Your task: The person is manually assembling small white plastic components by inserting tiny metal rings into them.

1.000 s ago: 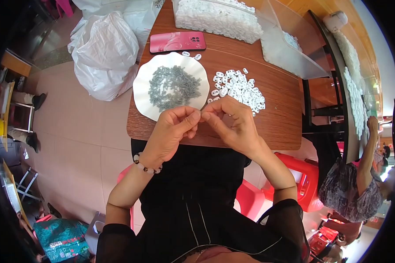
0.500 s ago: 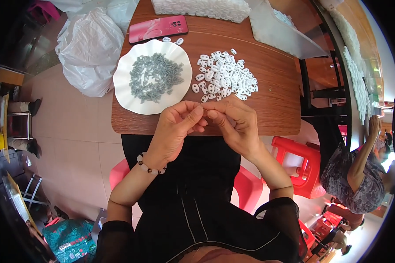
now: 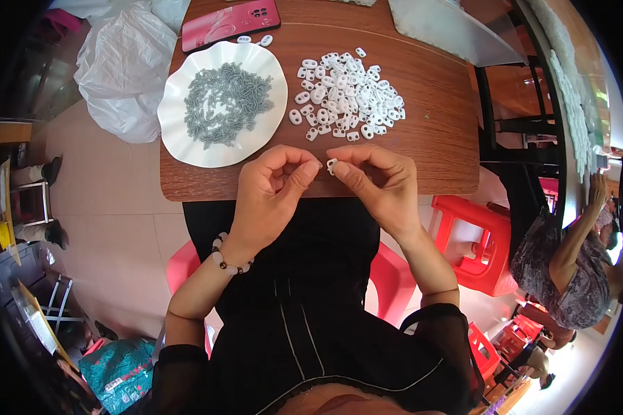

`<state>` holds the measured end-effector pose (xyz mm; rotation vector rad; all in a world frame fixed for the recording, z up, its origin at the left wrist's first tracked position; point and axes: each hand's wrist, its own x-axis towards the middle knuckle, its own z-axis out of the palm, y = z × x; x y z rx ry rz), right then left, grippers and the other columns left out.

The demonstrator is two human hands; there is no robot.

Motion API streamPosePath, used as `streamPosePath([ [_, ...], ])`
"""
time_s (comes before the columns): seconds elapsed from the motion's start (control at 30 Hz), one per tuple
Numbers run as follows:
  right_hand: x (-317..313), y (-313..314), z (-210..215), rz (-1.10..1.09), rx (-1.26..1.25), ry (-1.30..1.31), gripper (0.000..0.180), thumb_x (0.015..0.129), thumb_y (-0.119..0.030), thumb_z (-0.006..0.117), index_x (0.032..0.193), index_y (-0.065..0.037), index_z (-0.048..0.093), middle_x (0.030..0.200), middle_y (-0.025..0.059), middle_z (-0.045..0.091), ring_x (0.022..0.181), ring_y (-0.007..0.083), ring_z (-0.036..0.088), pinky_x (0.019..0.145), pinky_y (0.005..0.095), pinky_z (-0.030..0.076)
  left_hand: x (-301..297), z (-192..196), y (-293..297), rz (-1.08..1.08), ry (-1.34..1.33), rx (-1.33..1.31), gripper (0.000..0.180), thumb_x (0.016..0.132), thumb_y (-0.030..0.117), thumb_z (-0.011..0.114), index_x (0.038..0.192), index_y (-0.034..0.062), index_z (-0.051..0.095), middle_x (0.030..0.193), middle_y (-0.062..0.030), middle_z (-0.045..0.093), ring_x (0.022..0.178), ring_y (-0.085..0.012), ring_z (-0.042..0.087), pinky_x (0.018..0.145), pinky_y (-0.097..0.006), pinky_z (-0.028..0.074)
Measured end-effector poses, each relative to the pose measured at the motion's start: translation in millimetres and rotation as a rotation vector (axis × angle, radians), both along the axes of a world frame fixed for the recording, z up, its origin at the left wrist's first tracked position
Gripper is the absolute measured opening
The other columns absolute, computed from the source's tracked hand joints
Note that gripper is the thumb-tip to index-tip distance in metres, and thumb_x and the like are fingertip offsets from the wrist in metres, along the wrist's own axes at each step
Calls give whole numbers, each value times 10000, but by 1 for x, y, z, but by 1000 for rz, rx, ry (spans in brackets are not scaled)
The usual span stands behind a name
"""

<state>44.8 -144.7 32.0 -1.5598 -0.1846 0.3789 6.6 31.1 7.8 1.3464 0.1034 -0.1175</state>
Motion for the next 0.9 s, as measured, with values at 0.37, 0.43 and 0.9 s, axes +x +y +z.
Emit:
streamPosePath([
  [0.37, -5, -2, -8, -54, 12, -108, 135, 848, -11, 697, 980, 14, 675, 880, 35, 679, 789, 60, 611, 698, 194, 491, -1, -3, -2, -14, -50, 119, 142, 918, 109, 636, 915, -33, 642, 809, -3, 612, 716, -29, 513, 642, -188, 425],
  [0.43, -6, -2, -10, -64, 28, -100, 134, 848, -11, 696, 978, 14, 676, 880, 36, 679, 787, 59, 611, 698, 194, 491, -1, -3, -3, 0, -66, 119, 147, 918, 114, 638, 914, -33, 640, 804, -1, 612, 712, -29, 512, 637, -189, 422],
  [0.9, -7, 0, -14, -71, 7, -159, 127, 860, 11, 674, 985, 29, 676, 837, 17, 655, 764, 47, 578, 685, 187, 453, 0, -6, -5, 15, -56, 159, 164, 917, 134, 645, 918, -30, 650, 788, 4, 621, 693, -31, 515, 618, -193, 423],
])
